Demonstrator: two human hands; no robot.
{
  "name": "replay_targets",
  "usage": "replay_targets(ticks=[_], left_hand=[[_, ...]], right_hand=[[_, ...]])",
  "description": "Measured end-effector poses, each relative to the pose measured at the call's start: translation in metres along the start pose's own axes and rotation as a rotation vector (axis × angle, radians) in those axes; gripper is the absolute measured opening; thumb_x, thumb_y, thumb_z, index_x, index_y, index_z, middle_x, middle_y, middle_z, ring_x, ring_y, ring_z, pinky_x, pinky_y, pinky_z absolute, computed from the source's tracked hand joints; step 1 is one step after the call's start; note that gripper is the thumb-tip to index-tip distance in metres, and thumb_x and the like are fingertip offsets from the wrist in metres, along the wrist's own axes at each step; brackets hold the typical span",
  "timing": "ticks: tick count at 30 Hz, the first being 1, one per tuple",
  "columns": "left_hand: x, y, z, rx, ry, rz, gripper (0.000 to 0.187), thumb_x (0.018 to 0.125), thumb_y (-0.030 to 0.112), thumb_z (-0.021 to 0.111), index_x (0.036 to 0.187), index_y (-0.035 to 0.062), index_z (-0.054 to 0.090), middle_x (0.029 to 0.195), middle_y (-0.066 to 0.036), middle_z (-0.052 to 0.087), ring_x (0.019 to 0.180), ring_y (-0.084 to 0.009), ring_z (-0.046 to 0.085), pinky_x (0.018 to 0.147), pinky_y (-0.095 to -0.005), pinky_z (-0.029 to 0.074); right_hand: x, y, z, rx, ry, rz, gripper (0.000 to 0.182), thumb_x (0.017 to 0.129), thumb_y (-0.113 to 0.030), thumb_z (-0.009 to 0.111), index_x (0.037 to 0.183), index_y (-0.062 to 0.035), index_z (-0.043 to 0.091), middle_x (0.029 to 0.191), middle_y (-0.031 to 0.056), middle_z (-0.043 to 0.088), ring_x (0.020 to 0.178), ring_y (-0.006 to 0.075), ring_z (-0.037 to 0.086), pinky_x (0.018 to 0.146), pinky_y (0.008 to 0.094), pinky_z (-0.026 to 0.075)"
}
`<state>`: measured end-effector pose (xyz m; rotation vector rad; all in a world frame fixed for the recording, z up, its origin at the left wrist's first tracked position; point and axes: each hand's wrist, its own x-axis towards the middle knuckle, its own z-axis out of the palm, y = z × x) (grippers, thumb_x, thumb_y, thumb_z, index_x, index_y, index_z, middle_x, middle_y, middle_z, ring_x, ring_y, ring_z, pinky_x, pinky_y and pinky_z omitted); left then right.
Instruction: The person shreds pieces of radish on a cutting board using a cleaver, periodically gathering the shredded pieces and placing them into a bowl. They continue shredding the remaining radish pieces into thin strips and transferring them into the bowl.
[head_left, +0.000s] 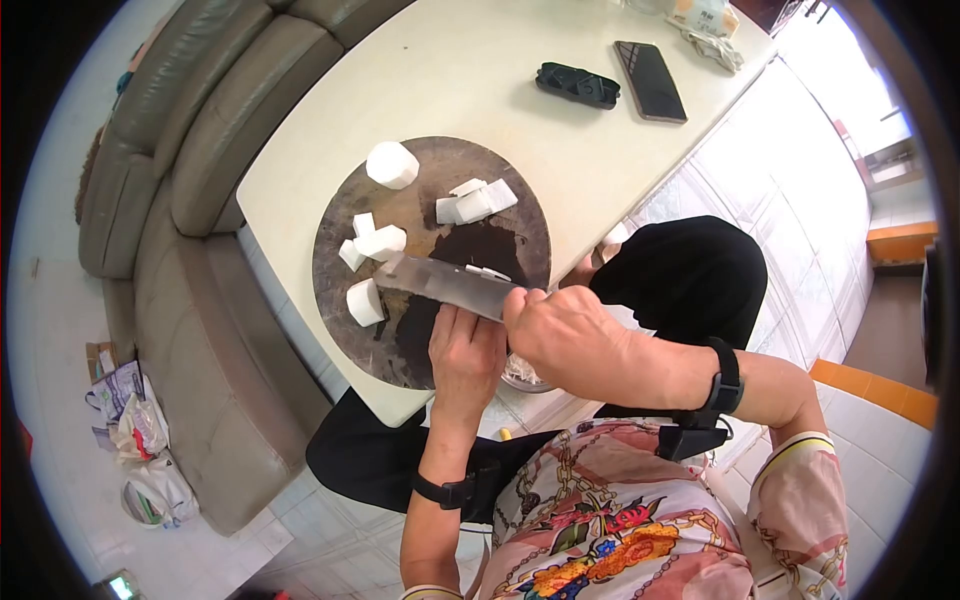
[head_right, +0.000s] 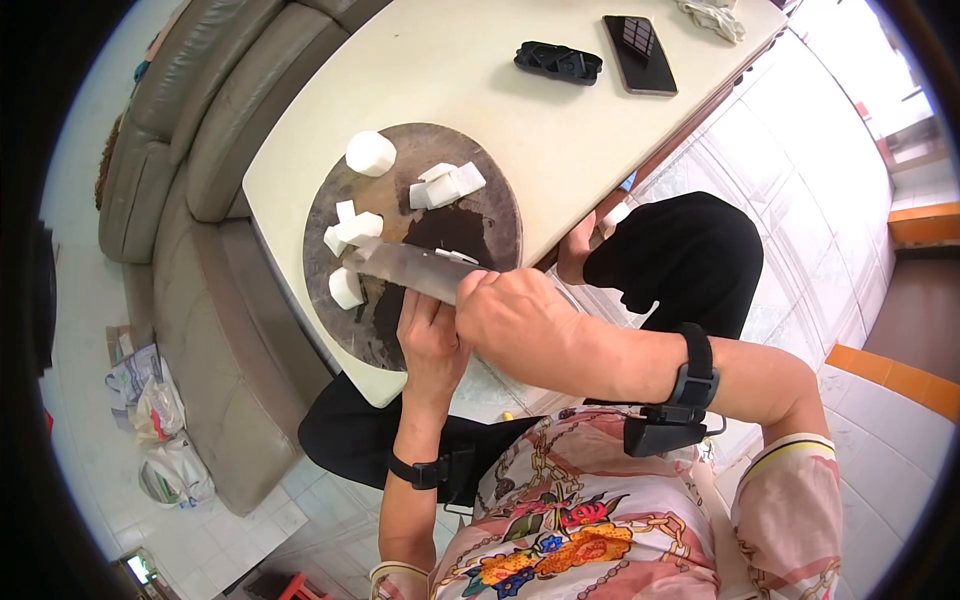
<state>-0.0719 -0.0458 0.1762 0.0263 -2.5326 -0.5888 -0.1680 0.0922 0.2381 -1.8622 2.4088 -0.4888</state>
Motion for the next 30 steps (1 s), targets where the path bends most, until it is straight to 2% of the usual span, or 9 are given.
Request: replay_targets(ticks=[6,7,13,20,30], left_hand=[[0.000,0.000,0.000,0.026,0.021,0.013,0.022,0.070,-0.004,0.071,0.092,-0.0028,0.069,0.093,-0.014,0.065,0.087,-0.0355,0.063,0.078,-0.0422,0.053],[0.002,0.000,0.000,0.049,0.032,0.050,0.019,0.072,-0.004,0.069,0.091,-0.0028,0.068,0.092,-0.014,0.065,0.083,-0.0334,0.062,0.076,-0.0405,0.053],[0.003,0.001,-0.002,0.087,0.003,0.040,0.019,0.072,-0.003,0.070,0.091,-0.0028,0.068,0.091,-0.014,0.064,0.084,-0.0340,0.062,0.077,-0.0404,0.054],[-0.002,-0.002,-0.002,0.066,0.030,0.054,0.019,0.073,0.000,0.071,0.092,-0.0022,0.068,0.091,-0.013,0.065,0.084,-0.0342,0.063,0.078,-0.0406,0.055],[0.000,0.000,-0.002,0.066,0.018,0.049,0.016,0.072,-0.001,0.071,0.088,-0.0028,0.067,0.091,-0.013,0.065,0.081,-0.0328,0.063,0.076,-0.0403,0.055]], right_hand=[[-0.018,0.001,-0.017,0.148,-0.095,0.054,0.018,0.065,0.005,0.058,0.080,0.0067,0.048,0.062,0.0177,0.057,0.054,0.0329,0.062,0.046,0.0394,0.047],[-0.020,0.002,-0.017,0.147,-0.094,0.057,0.018,0.065,0.005,0.058,0.080,0.0067,0.048,0.062,0.0177,0.057,0.054,0.0329,0.062,0.046,0.0394,0.047],[-0.017,0.000,-0.010,0.117,-0.104,0.074,0.019,0.064,0.005,0.059,0.079,0.0069,0.048,0.062,0.0178,0.056,0.052,0.0316,0.062,0.045,0.0389,0.047],[-0.005,0.002,-0.004,0.131,-0.020,0.030,0.018,0.064,0.004,0.060,0.078,0.0059,0.047,0.061,0.0180,0.056,0.051,0.0311,0.061,0.043,0.0377,0.046],[-0.009,0.002,-0.010,0.096,-0.076,0.022,0.019,0.063,0.005,0.060,0.077,0.0050,0.047,0.059,0.0160,0.055,0.050,0.0297,0.061,0.042,0.0379,0.044]])
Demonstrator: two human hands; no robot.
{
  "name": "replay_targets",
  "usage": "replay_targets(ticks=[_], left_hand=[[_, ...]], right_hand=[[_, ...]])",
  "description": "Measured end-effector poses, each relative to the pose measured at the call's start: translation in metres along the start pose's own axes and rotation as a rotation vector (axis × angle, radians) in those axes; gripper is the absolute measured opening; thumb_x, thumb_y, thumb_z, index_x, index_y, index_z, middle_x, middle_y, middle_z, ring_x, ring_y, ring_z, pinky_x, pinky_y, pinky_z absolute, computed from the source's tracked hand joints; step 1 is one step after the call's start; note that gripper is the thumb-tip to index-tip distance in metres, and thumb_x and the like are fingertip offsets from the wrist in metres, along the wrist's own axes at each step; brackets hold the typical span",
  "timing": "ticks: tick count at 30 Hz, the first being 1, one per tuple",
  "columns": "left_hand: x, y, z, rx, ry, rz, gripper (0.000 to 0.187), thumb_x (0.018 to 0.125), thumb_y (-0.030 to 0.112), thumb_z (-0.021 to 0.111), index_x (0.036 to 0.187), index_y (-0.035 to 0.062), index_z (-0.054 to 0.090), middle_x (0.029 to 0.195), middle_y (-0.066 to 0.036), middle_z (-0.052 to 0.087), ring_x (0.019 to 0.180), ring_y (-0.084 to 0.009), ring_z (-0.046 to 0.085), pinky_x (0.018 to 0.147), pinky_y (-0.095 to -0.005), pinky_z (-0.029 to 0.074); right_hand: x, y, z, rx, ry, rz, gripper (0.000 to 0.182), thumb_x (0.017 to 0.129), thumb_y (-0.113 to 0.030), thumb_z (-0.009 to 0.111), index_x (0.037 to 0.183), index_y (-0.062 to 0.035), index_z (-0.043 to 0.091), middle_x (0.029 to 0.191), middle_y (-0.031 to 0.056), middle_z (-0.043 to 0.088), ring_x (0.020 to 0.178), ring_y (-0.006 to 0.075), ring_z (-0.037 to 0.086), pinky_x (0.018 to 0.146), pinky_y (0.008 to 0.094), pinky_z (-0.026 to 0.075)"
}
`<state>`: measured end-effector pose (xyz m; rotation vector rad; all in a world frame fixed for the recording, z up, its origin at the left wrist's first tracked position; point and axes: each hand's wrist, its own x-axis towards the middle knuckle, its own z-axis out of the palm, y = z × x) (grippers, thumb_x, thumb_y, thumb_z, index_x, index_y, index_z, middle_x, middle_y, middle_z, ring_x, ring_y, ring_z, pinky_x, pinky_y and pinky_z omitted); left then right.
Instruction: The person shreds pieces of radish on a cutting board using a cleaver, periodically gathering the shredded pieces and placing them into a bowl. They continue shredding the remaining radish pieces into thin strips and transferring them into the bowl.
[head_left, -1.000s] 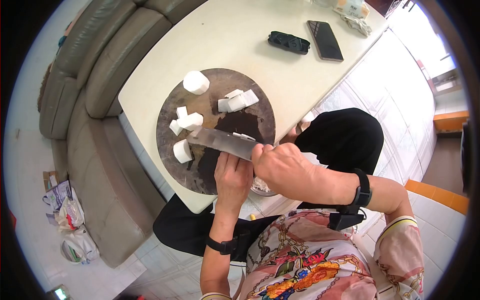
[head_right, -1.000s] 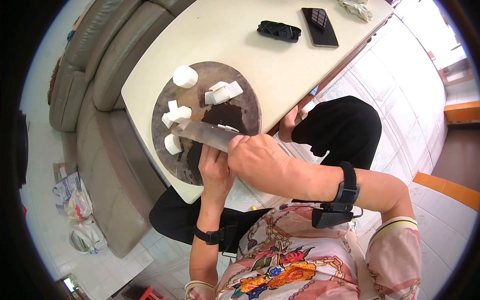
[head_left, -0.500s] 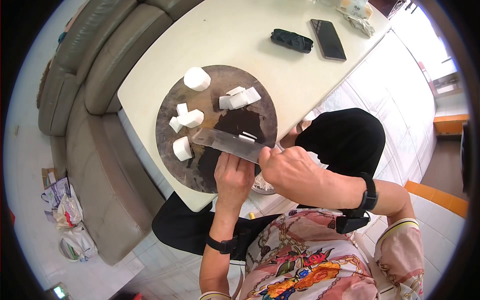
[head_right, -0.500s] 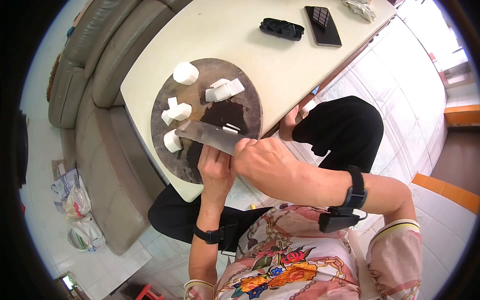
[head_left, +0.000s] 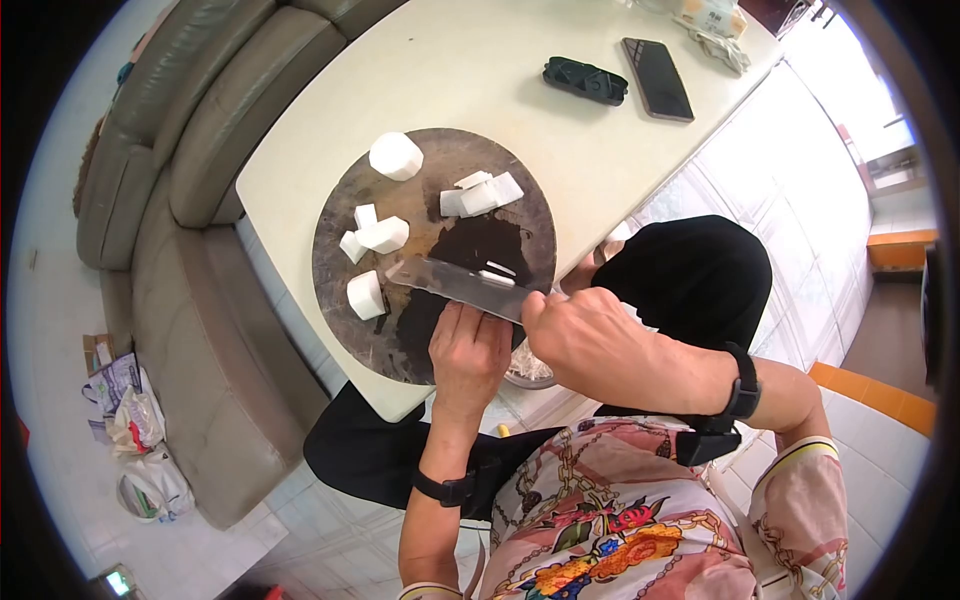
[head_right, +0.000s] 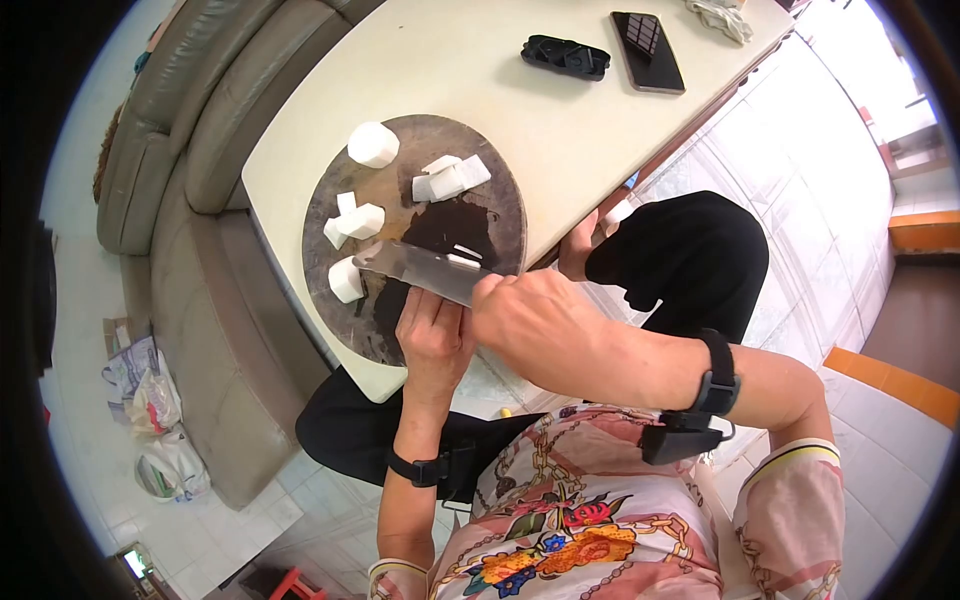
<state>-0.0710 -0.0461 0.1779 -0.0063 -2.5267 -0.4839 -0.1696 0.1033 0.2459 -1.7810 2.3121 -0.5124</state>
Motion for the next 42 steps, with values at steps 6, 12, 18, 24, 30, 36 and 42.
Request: replay_targets(ticks=[6,12,18,24,30,36,42], left_hand=[[-0.001,0.001,0.000,-0.006,-0.003,-0.032,0.017,0.072,-0.001,0.071,0.088,-0.0029,0.067,0.092,-0.013,0.065,0.083,-0.0336,0.063,0.077,-0.0409,0.054],[-0.003,0.000,0.001,-0.011,-0.016,-0.026,0.024,0.070,-0.002,0.071,0.093,-0.0016,0.069,0.093,-0.013,0.065,0.088,-0.0358,0.063,0.077,-0.0423,0.054],[-0.002,0.002,0.000,0.018,0.010,-0.012,0.016,0.072,0.000,0.071,0.087,-0.0019,0.068,0.091,-0.013,0.065,0.085,-0.0336,0.064,0.077,-0.0406,0.055],[-0.006,-0.002,0.003,0.012,0.038,-0.010,0.024,0.069,-0.001,0.072,0.092,-0.0018,0.068,0.090,-0.014,0.065,0.086,-0.0363,0.064,0.076,-0.0413,0.055],[-0.004,-0.001,0.002,0.009,0.004,-0.016,0.019,0.071,0.000,0.072,0.089,-0.0021,0.068,0.091,-0.014,0.065,0.085,-0.0355,0.065,0.076,-0.0411,0.056],[-0.002,0.002,-0.003,-0.026,-0.006,-0.029,0.016,0.074,0.000,0.071,0.088,-0.0038,0.068,0.096,-0.014,0.065,0.090,-0.0351,0.064,0.080,-0.0414,0.055],[-0.007,0.000,-0.001,-0.048,-0.010,-0.058,0.015,0.074,-0.003,0.069,0.089,-0.0050,0.067,0.099,-0.015,0.066,0.094,-0.0362,0.064,0.082,-0.0417,0.054]], right_hand=[[0.004,0.005,0.011,0.079,0.111,-0.015,0.020,0.063,0.005,0.060,0.078,0.0054,0.047,0.060,0.0164,0.055,0.051,0.0299,0.061,0.043,0.0384,0.045],[-0.011,-0.002,-0.004,0.021,-0.033,0.038,0.018,0.063,0.005,0.059,0.078,0.0057,0.047,0.062,0.0177,0.057,0.052,0.0317,0.061,0.045,0.0383,0.047],[0.011,0.000,0.009,0.083,0.068,-0.029,0.017,0.063,0.005,0.059,0.076,0.0057,0.048,0.062,0.0185,0.057,0.052,0.0329,0.061,0.045,0.0394,0.047],[0.002,0.002,-0.004,0.056,0.021,0.007,0.015,0.067,0.000,0.063,0.074,0.0066,0.052,0.058,0.0177,0.058,0.054,0.0303,0.065,0.047,0.0375,0.049],[-0.007,-0.001,-0.001,0.021,-0.017,0.001,0.015,0.065,0.003,0.060,0.075,0.0058,0.050,0.060,0.0176,0.057,0.053,0.0312,0.063,0.046,0.0386,0.048],[0.013,0.007,0.011,0.058,0.055,-0.034,0.017,0.065,0.005,0.059,0.078,0.0052,0.048,0.061,0.0168,0.057,0.054,0.0324,0.061,0.047,0.0401,0.046],[-0.007,0.005,0.000,0.106,0.019,0.014,0.019,0.066,0.005,0.059,0.081,0.0051,0.048,0.061,0.0167,0.056,0.054,0.0339,0.061,0.047,0.0397,0.046]])
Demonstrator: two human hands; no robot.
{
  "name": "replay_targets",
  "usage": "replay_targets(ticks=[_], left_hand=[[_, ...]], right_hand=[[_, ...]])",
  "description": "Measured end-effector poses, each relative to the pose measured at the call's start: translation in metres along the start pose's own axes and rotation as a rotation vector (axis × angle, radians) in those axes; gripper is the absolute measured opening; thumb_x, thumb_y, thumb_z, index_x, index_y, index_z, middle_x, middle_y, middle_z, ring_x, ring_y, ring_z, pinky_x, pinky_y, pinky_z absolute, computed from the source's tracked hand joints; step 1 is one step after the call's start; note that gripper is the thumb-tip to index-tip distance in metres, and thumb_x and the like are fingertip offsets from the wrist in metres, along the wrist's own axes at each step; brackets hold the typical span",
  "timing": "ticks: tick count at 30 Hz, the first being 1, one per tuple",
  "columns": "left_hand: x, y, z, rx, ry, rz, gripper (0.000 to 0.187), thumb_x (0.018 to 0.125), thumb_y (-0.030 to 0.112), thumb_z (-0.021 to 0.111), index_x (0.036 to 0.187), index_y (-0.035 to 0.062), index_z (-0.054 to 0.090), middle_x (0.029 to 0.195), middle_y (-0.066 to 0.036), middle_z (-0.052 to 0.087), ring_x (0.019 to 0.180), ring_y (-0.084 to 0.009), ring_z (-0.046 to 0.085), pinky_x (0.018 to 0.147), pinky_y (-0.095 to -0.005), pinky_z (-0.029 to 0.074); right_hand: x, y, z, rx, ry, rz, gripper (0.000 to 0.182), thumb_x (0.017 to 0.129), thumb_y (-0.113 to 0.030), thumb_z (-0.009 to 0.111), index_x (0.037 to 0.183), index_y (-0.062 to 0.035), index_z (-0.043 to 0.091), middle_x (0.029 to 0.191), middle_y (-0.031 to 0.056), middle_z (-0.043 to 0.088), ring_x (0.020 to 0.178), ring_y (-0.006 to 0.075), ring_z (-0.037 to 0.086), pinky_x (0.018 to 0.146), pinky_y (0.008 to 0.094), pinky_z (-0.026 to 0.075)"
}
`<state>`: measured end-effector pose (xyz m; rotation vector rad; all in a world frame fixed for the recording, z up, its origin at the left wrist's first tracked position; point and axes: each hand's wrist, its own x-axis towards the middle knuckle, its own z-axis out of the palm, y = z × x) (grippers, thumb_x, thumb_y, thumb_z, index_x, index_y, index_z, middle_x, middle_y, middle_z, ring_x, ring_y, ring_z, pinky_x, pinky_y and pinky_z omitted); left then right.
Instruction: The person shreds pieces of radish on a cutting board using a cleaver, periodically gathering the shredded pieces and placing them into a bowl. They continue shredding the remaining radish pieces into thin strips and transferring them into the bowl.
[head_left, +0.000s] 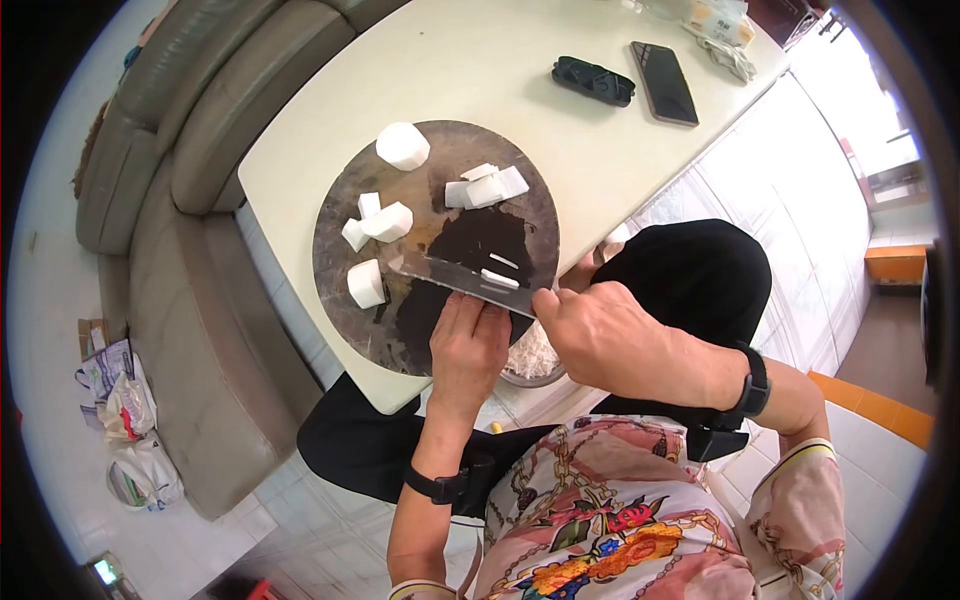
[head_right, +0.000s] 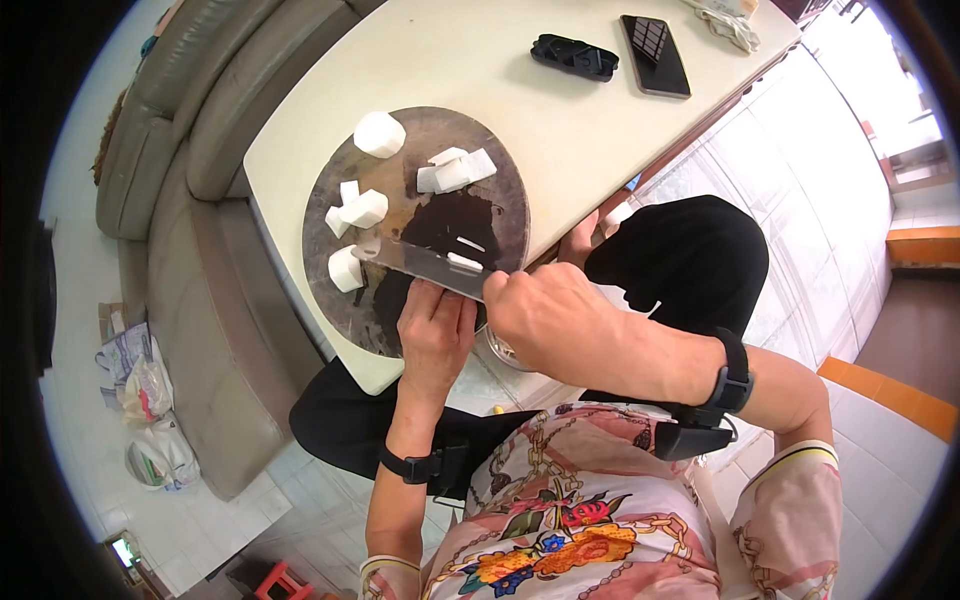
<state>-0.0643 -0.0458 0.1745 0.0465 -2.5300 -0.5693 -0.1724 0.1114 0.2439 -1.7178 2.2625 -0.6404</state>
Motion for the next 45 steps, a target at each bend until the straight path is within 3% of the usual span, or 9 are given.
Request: replay_targets(ticks=[6,12,14,17,23,26,29,38,45], left_hand=[[-0.001,-0.001,0.000,0.009,-0.020,0.003,0.017,0.074,-0.003,0.069,0.091,-0.0045,0.068,0.100,-0.015,0.065,0.094,-0.0364,0.064,0.084,-0.0424,0.054],[0.000,0.000,0.001,-0.007,0.012,-0.004,0.019,0.074,-0.002,0.070,0.093,-0.0043,0.068,0.101,-0.015,0.065,0.097,-0.0352,0.063,0.085,-0.0422,0.053],[-0.002,-0.001,0.002,-0.011,0.020,-0.005,0.019,0.074,-0.002,0.070,0.093,-0.0043,0.068,0.101,-0.015,0.065,0.098,-0.0350,0.063,0.084,-0.0421,0.053],[-0.002,-0.002,0.002,-0.010,0.007,0.001,0.020,0.074,-0.001,0.070,0.094,-0.0044,0.068,0.101,-0.015,0.065,0.097,-0.0353,0.062,0.084,-0.0419,0.054],[-0.003,-0.001,0.001,0.003,-0.019,-0.027,0.018,0.074,-0.001,0.069,0.092,-0.0040,0.069,0.101,-0.015,0.065,0.097,-0.0358,0.062,0.085,-0.0426,0.053],[0.002,0.001,0.000,0.019,0.029,0.020,0.017,0.071,-0.004,0.072,0.088,-0.0036,0.068,0.094,-0.014,0.064,0.087,-0.0329,0.063,0.078,-0.0402,0.053],[0.002,0.002,0.000,0.016,0.053,0.017,0.017,0.071,-0.004,0.071,0.088,-0.0037,0.068,0.096,-0.014,0.064,0.091,-0.0342,0.063,0.080,-0.0412,0.053],[-0.002,-0.002,0.002,0.016,0.019,0.012,0.017,0.074,-0.002,0.069,0.092,-0.0050,0.068,0.100,-0.014,0.064,0.096,-0.0342,0.062,0.085,-0.0422,0.051],[-0.002,-0.001,0.003,-0.009,0.028,0.006,0.018,0.074,-0.002,0.070,0.092,-0.0042,0.068,0.101,-0.014,0.064,0.097,-0.0332,0.062,0.085,-0.0412,0.052]], right_hand=[[0.001,-0.001,-0.002,-0.034,-0.072,0.012,0.019,0.065,0.005,0.059,0.081,0.0052,0.048,0.060,0.0169,0.057,0.053,0.0345,0.061,0.049,0.0407,0.047],[0.016,0.005,0.005,-0.012,-0.004,-0.053,0.019,0.066,0.004,0.060,0.081,0.0047,0.049,0.060,0.0166,0.057,0.054,0.0338,0.061,0.049,0.0404,0.046],[0.012,0.005,0.000,-0.009,0.025,-0.034,0.017,0.066,0.001,0.064,0.075,0.0066,0.051,0.057,0.0196,0.058,0.055,0.0349,0.065,0.050,0.0401,0.050],[0.002,-0.001,-0.010,-0.011,-0.060,0.016,0.017,0.066,0.001,0.064,0.076,0.0064,0.051,0.058,0.0200,0.059,0.056,0.0353,0.065,0.050,0.0411,0.050],[0.002,-0.001,-0.002,-0.008,-0.015,-0.018,0.017,0.065,0.002,0.063,0.075,0.0059,0.051,0.057,0.0202,0.058,0.054,0.0356,0.064,0.049,0.0415,0.049],[0.013,0.001,0.004,-0.046,0.001,-0.041,0.016,0.065,0.002,0.063,0.075,0.0058,0.052,0.056,0.0199,0.058,0.053,0.0358,0.064,0.049,0.0415,0.049],[0.015,0.006,0.005,-0.018,0.064,-0.031,0.015,0.065,0.002,0.063,0.075,0.0059,0.052,0.056,0.0198,0.058,0.053,0.0358,0.064,0.050,0.0419,0.049],[0.002,-0.001,-0.008,0.013,-0.079,0.016,0.017,0.066,0.002,0.063,0.077,0.0066,0.052,0.059,0.0205,0.059,0.057,0.0357,0.065,0.052,0.0422,0.050],[0.019,0.003,0.000,-0.011,-0.031,-0.008,0.014,0.067,0.002,0.062,0.076,0.0062,0.052,0.058,0.0206,0.059,0.056,0.0377,0.064,0.051,0.0424,0.050]])
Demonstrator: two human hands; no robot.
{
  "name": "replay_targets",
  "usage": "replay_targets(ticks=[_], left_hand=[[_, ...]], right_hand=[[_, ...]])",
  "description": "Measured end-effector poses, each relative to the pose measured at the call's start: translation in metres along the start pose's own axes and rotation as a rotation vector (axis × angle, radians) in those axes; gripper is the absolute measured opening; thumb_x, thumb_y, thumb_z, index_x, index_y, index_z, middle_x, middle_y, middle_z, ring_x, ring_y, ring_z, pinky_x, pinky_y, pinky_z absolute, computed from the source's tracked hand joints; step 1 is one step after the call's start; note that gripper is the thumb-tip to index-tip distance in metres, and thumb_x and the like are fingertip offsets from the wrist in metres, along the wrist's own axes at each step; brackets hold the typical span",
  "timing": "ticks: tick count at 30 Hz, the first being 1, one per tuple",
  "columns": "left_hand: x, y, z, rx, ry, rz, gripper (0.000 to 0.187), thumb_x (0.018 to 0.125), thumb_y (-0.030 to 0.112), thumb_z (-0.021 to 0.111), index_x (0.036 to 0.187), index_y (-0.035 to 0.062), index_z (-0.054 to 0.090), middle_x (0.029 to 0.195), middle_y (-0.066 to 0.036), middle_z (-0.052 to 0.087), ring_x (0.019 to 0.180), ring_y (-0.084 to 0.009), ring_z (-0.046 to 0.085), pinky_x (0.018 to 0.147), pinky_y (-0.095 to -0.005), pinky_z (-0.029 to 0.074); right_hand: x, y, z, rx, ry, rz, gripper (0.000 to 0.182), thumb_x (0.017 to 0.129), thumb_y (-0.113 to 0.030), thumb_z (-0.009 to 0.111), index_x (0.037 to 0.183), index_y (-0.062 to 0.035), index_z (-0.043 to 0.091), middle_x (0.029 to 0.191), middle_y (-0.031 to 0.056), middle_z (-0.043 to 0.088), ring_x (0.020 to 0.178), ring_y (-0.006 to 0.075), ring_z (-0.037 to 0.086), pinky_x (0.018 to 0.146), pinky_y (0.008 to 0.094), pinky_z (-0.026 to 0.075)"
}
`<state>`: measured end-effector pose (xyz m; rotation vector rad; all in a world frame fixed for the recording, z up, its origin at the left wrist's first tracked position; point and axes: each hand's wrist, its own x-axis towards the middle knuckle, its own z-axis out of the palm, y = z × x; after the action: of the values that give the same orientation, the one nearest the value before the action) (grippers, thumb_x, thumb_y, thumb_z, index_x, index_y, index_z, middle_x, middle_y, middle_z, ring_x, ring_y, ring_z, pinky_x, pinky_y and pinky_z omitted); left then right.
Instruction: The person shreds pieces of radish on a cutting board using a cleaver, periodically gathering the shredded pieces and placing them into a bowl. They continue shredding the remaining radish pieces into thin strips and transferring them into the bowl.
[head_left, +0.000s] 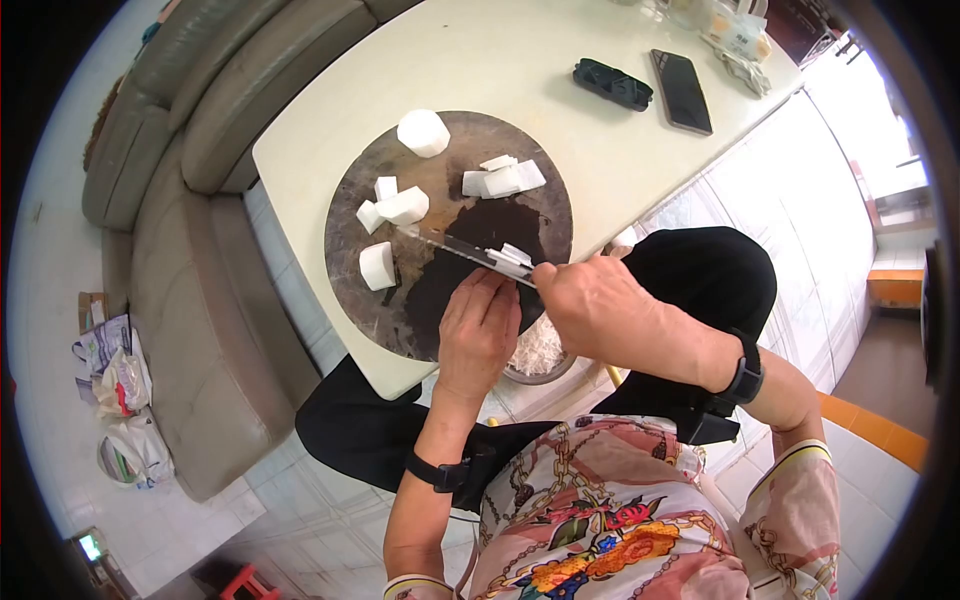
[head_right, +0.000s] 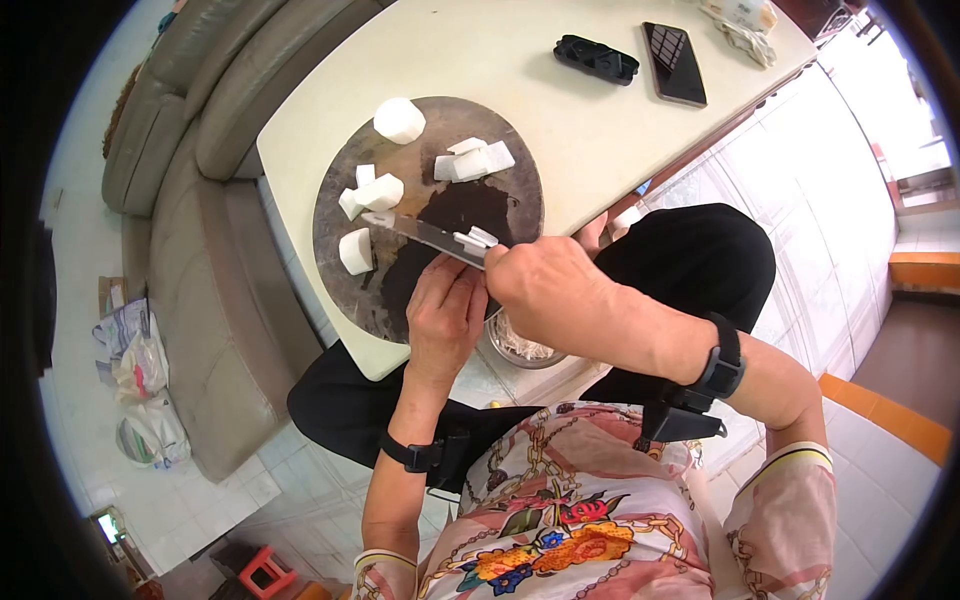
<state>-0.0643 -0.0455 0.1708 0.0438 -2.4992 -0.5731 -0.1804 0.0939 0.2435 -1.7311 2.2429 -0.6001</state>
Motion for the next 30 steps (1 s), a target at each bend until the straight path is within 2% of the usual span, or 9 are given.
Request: replay_targets(ticks=[6,8,12,14,18,21,26,30], left_hand=[[-0.001,-0.001,0.001,0.008,0.005,0.000,0.020,0.073,-0.002,0.071,0.092,-0.0039,0.068,0.099,-0.013,0.064,0.098,-0.0323,0.062,0.085,-0.0400,0.053],[-0.001,-0.002,0.000,0.014,0.002,0.000,0.019,0.073,-0.002,0.071,0.092,-0.0039,0.069,0.099,-0.013,0.064,0.098,-0.0323,0.062,0.085,-0.0401,0.053],[-0.002,-0.001,-0.001,0.014,-0.025,-0.012,0.018,0.073,-0.002,0.071,0.091,-0.0042,0.068,0.099,-0.013,0.064,0.098,-0.0325,0.062,0.085,-0.0398,0.053],[0.000,-0.001,-0.002,0.018,-0.043,-0.011,0.018,0.074,-0.002,0.071,0.091,-0.0044,0.068,0.099,-0.013,0.064,0.098,-0.0327,0.062,0.085,-0.0397,0.053],[0.001,0.000,0.000,-0.001,0.014,0.006,0.017,0.075,-0.003,0.070,0.091,-0.0042,0.067,0.099,-0.013,0.064,0.097,-0.0323,0.062,0.084,-0.0396,0.053],[0.002,0.002,-0.001,-0.006,0.029,-0.002,0.018,0.074,-0.004,0.070,0.092,-0.0041,0.067,0.097,-0.012,0.064,0.095,-0.0316,0.063,0.082,-0.0393,0.053],[0.004,0.002,-0.002,-0.013,0.027,-0.001,0.018,0.073,-0.006,0.070,0.091,-0.0041,0.068,0.096,-0.012,0.064,0.094,-0.0314,0.063,0.080,-0.0389,0.054],[0.004,0.002,-0.002,-0.008,0.023,-0.002,0.018,0.073,-0.006,0.070,0.090,-0.0040,0.068,0.095,-0.012,0.064,0.094,-0.0322,0.063,0.080,-0.0393,0.053]], right_hand=[[-0.018,0.004,-0.008,0.031,-0.035,0.021,0.013,0.066,0.002,0.062,0.075,0.0063,0.053,0.058,0.0224,0.059,0.057,0.0400,0.064,0.064,0.0503,0.049],[-0.019,0.006,-0.008,-0.021,-0.048,0.001,0.016,0.066,0.004,0.062,0.077,0.0038,0.050,0.053,0.0170,0.052,0.051,0.0363,0.058,0.048,0.0422,0.045],[-0.014,0.007,-0.001,0.035,-0.021,-0.018,0.017,0.066,0.003,0.062,0.078,0.0043,0.051,0.054,0.0179,0.054,0.051,0.0361,0.058,0.049,0.0428,0.046],[-0.006,0.002,0.001,0.052,-0.028,0.015,0.011,0.067,0.002,0.061,0.075,0.0058,0.053,0.060,0.0220,0.060,0.060,0.0399,0.065,0.063,0.0526,0.048],[-0.002,0.006,0.000,0.092,-0.003,0.054,0.011,0.068,0.002,0.061,0.076,0.0054,0.054,0.060,0.0224,0.060,0.059,0.0410,0.064,0.060,0.0526,0.047],[-0.013,0.010,-0.005,0.079,-0.045,0.088,0.010,0.070,0.000,0.061,0.077,0.0046,0.054,0.060,0.0224,0.060,0.059,0.0415,0.064,0.064,0.0555,0.046],[-0.017,0.015,-0.011,0.011,-0.113,0.045,0.010,0.071,-0.001,0.062,0.077,0.0035,0.055,0.060,0.0207,0.060,0.060,0.0407,0.064,0.072,0.0667,0.039],[-0.015,0.015,-0.010,0.056,-0.126,0.052,0.011,0.071,-0.001,0.062,0.077,0.0037,0.055,0.060,0.0201,0.061,0.061,0.0408,0.065,0.073,0.0675,0.039]])
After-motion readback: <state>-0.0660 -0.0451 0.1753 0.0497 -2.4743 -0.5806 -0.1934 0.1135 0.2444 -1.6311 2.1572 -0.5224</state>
